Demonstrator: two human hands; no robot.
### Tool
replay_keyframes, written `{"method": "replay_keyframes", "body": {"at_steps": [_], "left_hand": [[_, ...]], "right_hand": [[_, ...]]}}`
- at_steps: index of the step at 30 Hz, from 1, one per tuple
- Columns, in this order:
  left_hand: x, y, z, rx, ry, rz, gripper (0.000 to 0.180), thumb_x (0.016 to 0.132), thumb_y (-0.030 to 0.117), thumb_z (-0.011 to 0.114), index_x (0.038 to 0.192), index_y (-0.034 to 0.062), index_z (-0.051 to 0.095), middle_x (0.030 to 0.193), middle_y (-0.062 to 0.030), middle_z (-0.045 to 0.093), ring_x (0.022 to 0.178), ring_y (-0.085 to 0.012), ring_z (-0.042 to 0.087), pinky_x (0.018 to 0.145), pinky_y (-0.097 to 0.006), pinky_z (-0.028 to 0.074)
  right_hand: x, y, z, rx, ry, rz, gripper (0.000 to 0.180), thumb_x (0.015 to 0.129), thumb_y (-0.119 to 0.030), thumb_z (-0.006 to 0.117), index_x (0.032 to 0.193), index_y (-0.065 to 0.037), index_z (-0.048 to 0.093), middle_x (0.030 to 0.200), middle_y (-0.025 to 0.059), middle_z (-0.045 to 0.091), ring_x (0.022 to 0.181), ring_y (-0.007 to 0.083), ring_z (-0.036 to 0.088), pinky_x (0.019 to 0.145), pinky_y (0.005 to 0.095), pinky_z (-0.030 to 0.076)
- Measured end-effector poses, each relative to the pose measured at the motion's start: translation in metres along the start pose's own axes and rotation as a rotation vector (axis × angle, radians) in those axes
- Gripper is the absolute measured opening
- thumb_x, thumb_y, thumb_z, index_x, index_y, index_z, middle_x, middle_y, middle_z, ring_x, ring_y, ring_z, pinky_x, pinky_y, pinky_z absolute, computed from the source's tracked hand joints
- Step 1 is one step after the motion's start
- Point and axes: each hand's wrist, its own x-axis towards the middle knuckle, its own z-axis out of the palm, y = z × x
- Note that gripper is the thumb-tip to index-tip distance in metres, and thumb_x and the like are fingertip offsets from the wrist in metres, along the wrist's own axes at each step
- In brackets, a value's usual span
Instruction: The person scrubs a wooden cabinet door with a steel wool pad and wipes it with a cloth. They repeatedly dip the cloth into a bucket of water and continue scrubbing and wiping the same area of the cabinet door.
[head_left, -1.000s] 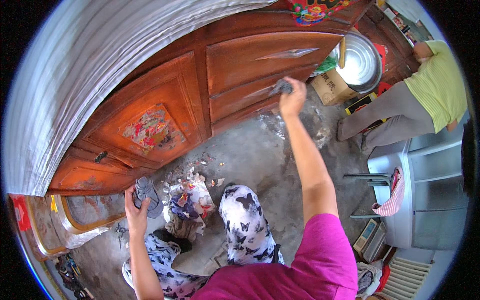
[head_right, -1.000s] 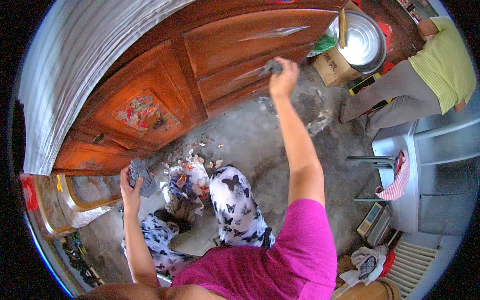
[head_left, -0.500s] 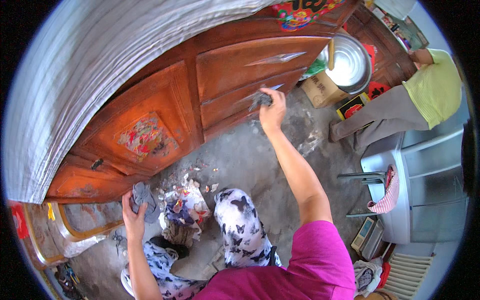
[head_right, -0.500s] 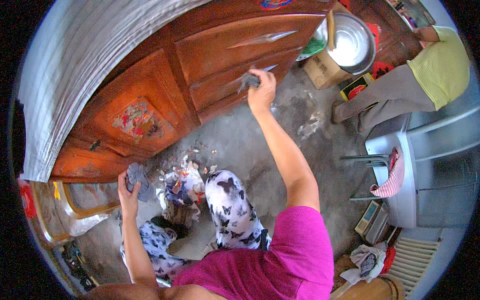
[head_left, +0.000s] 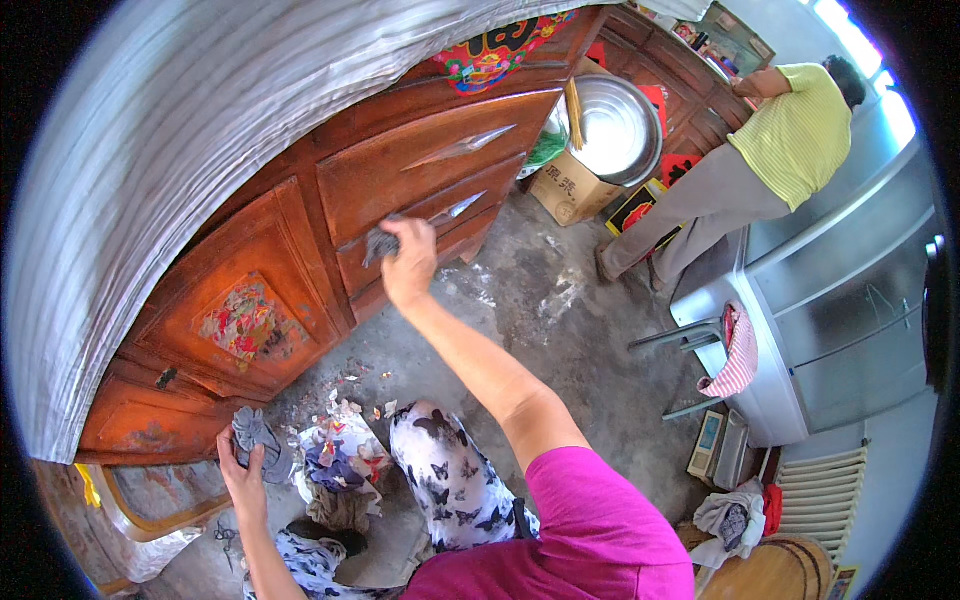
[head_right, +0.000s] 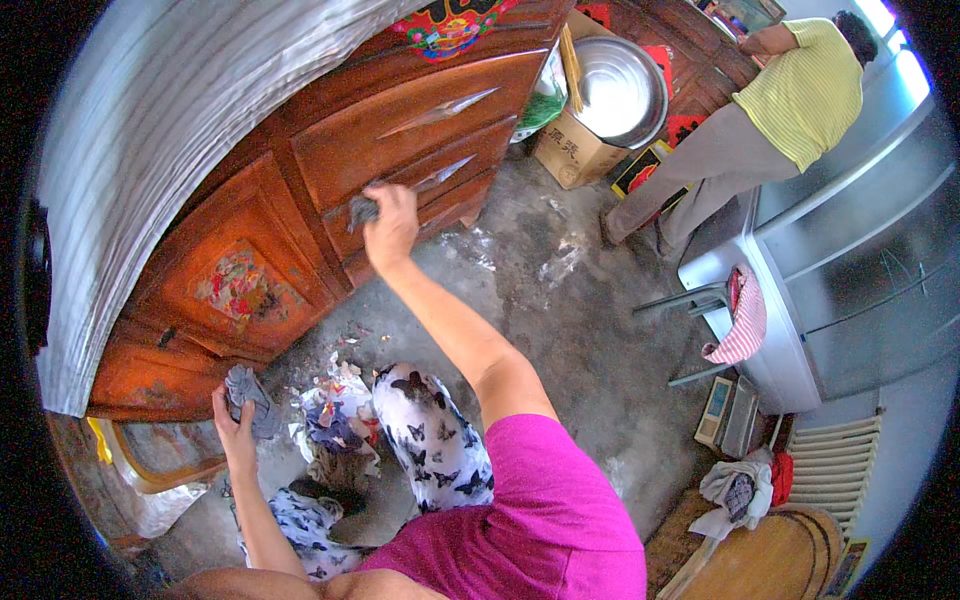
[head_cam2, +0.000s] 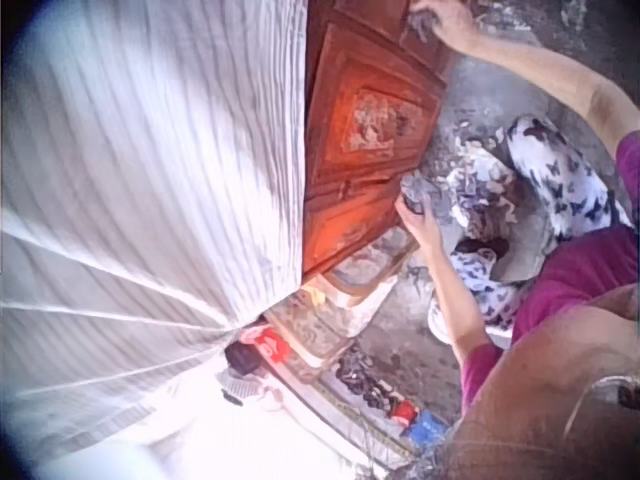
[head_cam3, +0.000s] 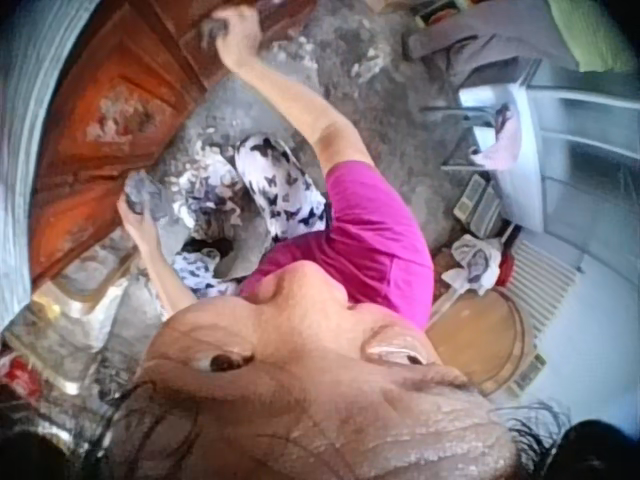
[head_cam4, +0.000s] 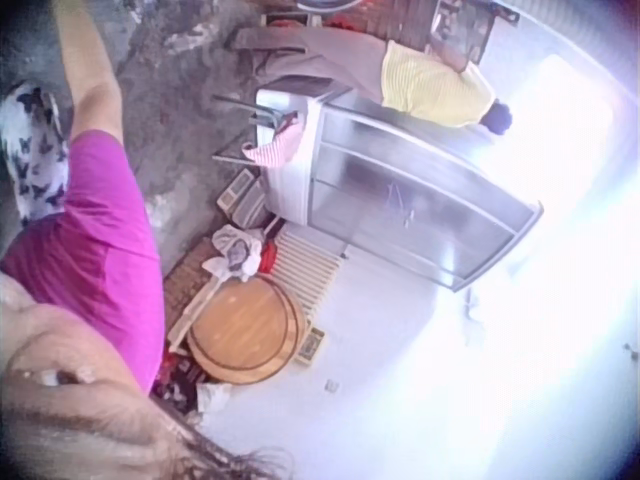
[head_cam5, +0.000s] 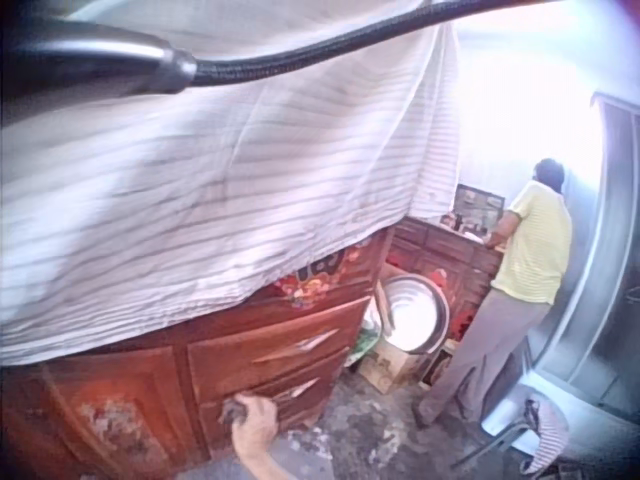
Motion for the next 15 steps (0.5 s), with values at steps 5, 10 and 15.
{"method": "replay_keyframes", "body": {"at_steps": [5, 10, 15], "left_hand": [[0.000, 0.011, 0.002, -0.487, -0.045, -0.071, 0.062, 0.091, -0.004, 0.066, 0.150, 0.0017, 0.048, 0.142, -0.0087, 0.057, 0.129, -0.0204, 0.053, 0.115, -0.034, 0.037], [0.000, -0.026, -0.008, -0.842, -0.126, -0.226, 0.068, 0.091, 0.011, 0.071, 0.154, 0.0015, 0.046, 0.148, -0.0090, 0.057, 0.132, -0.0217, 0.056, 0.115, -0.037, 0.040], [0.001, -0.054, -0.023, -1.025, -0.317, -0.234, 0.069, 0.099, 0.036, 0.065, 0.156, 0.0036, 0.044, 0.153, -0.0091, 0.055, 0.136, -0.0238, 0.054, 0.115, -0.038, 0.040]], "right_hand": [[-0.033, -0.060, -0.003, 0.106, -0.517, -0.134, 0.038, 0.073, 0.005, 0.070, 0.106, -0.013, 0.072, 0.110, 0.0103, 0.067, 0.108, 0.0349, 0.065, 0.091, 0.0460, 0.055], [-0.058, -0.087, 0.003, -0.001, -1.021, -0.137, 0.034, 0.078, -0.010, 0.077, 0.111, -0.020, 0.073, 0.114, 0.0084, 0.065, 0.114, 0.0344, 0.064, 0.095, 0.0453, 0.055], [-0.112, -0.127, 0.022, 0.045, -1.168, 0.013, 0.037, 0.077, -0.023, 0.085, 0.112, -0.020, 0.075, 0.122, 0.0113, 0.064, 0.118, 0.0351, 0.064, 0.097, 0.0440, 0.054]]}}
